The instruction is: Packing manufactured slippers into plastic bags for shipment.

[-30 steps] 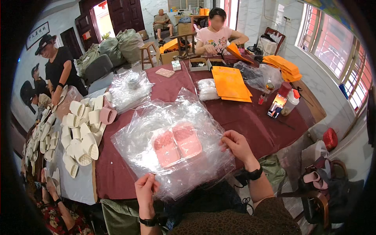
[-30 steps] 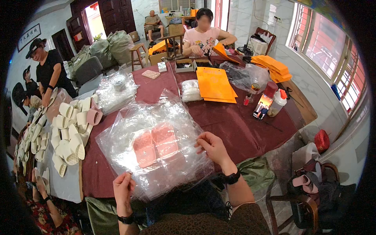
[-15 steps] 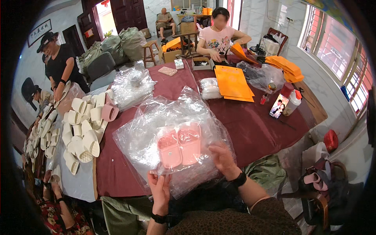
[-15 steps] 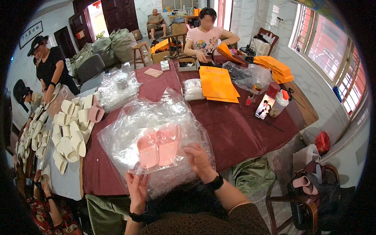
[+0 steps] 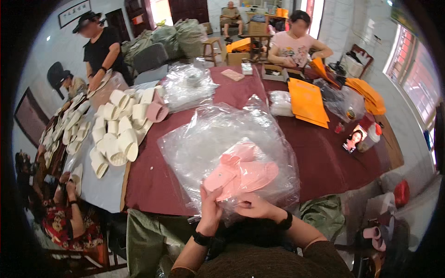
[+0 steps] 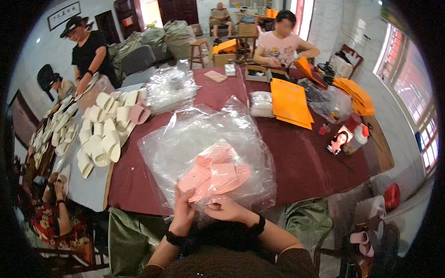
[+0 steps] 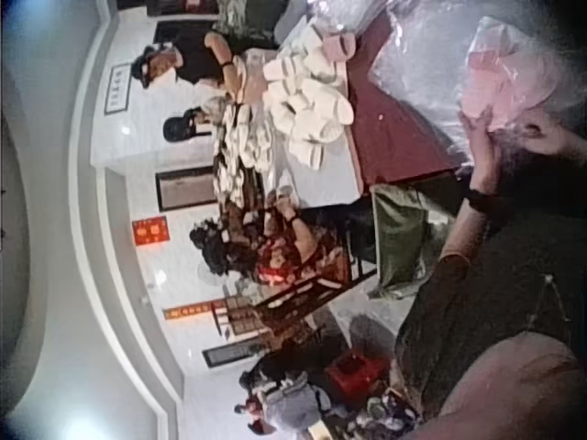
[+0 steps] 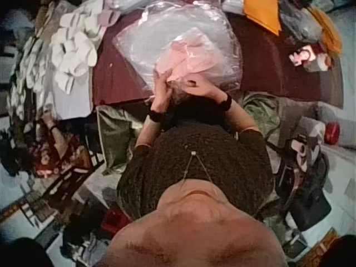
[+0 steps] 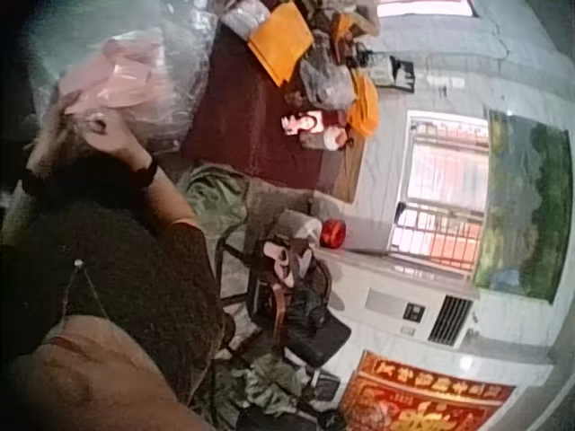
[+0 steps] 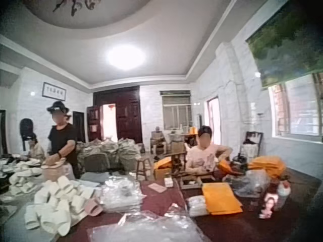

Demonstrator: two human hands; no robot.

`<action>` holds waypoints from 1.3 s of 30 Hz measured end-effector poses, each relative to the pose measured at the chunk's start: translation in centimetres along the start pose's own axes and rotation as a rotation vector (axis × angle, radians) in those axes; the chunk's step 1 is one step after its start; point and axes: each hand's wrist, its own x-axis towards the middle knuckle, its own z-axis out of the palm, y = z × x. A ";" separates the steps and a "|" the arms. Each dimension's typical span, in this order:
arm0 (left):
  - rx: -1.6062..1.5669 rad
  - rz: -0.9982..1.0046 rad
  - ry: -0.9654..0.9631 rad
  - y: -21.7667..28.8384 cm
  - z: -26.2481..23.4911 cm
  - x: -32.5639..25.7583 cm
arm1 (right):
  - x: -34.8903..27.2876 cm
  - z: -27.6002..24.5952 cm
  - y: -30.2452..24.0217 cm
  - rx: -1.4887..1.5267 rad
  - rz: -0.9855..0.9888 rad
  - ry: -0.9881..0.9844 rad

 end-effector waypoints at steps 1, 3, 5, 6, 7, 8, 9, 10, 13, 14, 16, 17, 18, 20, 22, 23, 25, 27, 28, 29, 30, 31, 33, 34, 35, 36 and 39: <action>-0.002 -0.039 0.013 0.1 0.3 -0.3 | -0.6 -0.6 -2.2 0.060 -0.040 -0.047; -0.029 -0.037 -0.037 0.4 -1.2 -0.2 | -1.0 -1.4 -4.1 0.081 -0.212 -0.063; -0.637 -0.336 -0.476 0.4 -5.6 1.4 | -0.5 -2.7 -2.8 0.063 -0.226 -0.033; -0.634 -0.330 -0.475 -0.9 -8.1 1.9 | -0.1 -3.1 -2.4 0.043 -0.240 0.001; -0.585 -0.302 -0.441 -0.3 -7.3 2.4 | 0.4 -3.9 -2.4 0.005 -0.219 0.160; -0.534 -0.283 -0.419 -0.4 -7.0 1.7 | 0.9 -4.7 -2.2 -0.005 -0.207 0.189; -0.478 -0.258 -0.396 0.5 -5.9 2.0 | 1.8 -5.1 -1.4 -0.222 -0.262 0.344; -0.424 -0.235 -0.378 0.6 -4.0 2.1 | 2.6 -5.2 -0.5 -0.449 -0.309 0.497; -0.257 -0.166 -0.342 1.4 -3.2 0.3 | 5.1 -3.9 2.0 -0.839 -0.359 0.565; -0.203 -0.137 -0.335 1.5 -4.5 -1.1 | 5.2 -3.7 2.6 -0.856 -0.341 0.592; -0.099 -0.059 -0.309 2.3 -4.9 -2.4 | 5.0 -2.9 3.7 -0.983 -0.022 0.299; -0.049 -0.016 -0.291 2.9 -4.2 -2.6 | 4.7 -2.9 3.8 -0.990 -0.010 0.312; 0.000 0.028 -0.271 3.3 -3.5 -3.0 | 4.5 -2.9 4.0 -0.993 0.018 0.334; 0.099 0.130 -0.199 5.1 -6.5 -5.7 | 4.2 -2.7 3.8 -0.987 0.043 0.338; 0.197 0.234 -0.118 7.5 -8.0 -7.5 | 4.0 -2.6 3.4 -1.016 0.065 0.332; 0.245 0.294 -0.070 9.2 -7.0 -7.3 | 4.1 -2.3 3.5 -1.013 0.056 0.319; 0.350 0.393 0.018 13.1 -11.6 -9.2 | 4.0 -2.1 3.8 -1.000 0.016 0.401; 0.453 0.517 0.170 17.8 -16.8 -13.1 | 4.9 -1.4 5.3 -0.969 -0.004 0.387; 0.507 0.586 0.282 17.6 -15.0 -15.9 | 5.6 -0.5 6.1 -0.941 -0.023 0.379; 0.506 0.620 0.303 18.9 -11.0 -17.7 | 5.3 -0.8 6.6 -0.931 -0.134 0.400; 0.663 0.599 0.484 21.3 -12.2 -18.8 | 4.6 -2.1 7.3 -0.899 -0.243 0.430; 0.676 0.590 0.491 23.0 -12.7 -20.0 | 4.5 -1.9 7.0 -0.970 -0.169 0.543; 0.899 0.566 0.532 26.1 -15.7 -23.1 | 4.2 -2.8 3.7 -0.829 -0.061 0.420; 0.997 0.531 0.487 27.1 -16.7 -24.3 | 3.9 -3.1 4.5 -0.904 -0.042 0.440; 1.215 0.471 0.536 27.6 -17.7 -25.1 | 3.6 -2.8 4.0 -0.870 -0.062 0.433; 1.426 0.389 0.563 27.8 -17.9 -25.6 | 3.5 -2.7 3.5 -0.842 -0.071 0.439; 1.445 0.181 0.563 26.0 -16.4 -24.9 | 4.2 -2.1 4.8 -0.894 -0.117 0.456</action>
